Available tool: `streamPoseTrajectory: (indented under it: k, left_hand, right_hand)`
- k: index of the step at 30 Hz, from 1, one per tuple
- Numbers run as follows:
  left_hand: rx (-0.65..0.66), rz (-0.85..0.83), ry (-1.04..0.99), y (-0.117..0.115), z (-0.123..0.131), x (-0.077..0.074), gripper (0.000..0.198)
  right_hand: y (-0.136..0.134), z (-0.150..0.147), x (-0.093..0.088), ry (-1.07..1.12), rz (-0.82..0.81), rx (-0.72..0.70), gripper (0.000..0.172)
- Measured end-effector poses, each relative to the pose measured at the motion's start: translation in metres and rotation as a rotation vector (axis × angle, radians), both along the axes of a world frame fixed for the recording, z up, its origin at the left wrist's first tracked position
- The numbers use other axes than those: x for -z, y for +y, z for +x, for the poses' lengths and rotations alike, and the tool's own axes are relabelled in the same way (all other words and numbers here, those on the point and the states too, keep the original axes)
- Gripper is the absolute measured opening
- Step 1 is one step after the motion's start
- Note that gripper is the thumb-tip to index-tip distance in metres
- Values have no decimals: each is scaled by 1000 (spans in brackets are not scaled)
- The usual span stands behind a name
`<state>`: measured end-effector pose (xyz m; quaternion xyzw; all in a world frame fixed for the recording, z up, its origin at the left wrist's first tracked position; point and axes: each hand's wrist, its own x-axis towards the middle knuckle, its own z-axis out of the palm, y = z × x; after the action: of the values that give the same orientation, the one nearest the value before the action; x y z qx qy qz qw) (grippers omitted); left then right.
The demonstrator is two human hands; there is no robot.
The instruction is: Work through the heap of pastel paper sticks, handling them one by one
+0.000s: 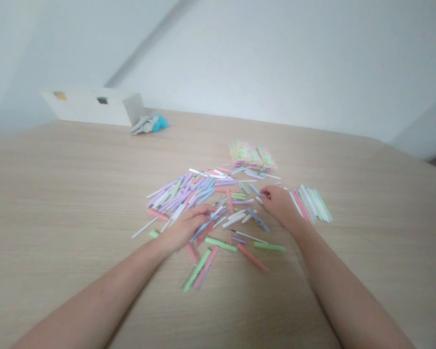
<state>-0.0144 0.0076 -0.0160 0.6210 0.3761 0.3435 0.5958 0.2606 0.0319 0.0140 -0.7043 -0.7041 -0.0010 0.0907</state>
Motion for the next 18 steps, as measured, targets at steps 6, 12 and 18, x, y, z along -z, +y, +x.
streamPoseTrajectory:
  k: [6,12,18]
  left_hand:
    - [164,20,91,-6,2,-4,29]
    - [239,76,145,-12,4,-11,26]
    - [276,87,142,-14,5,-10,26]
  right_hand:
    - [40,10,9,-82,-70,60,27]
    - [54,2,15,-98,-112,11,22]
    - [59,-18,9,-54,-42,-81,26]
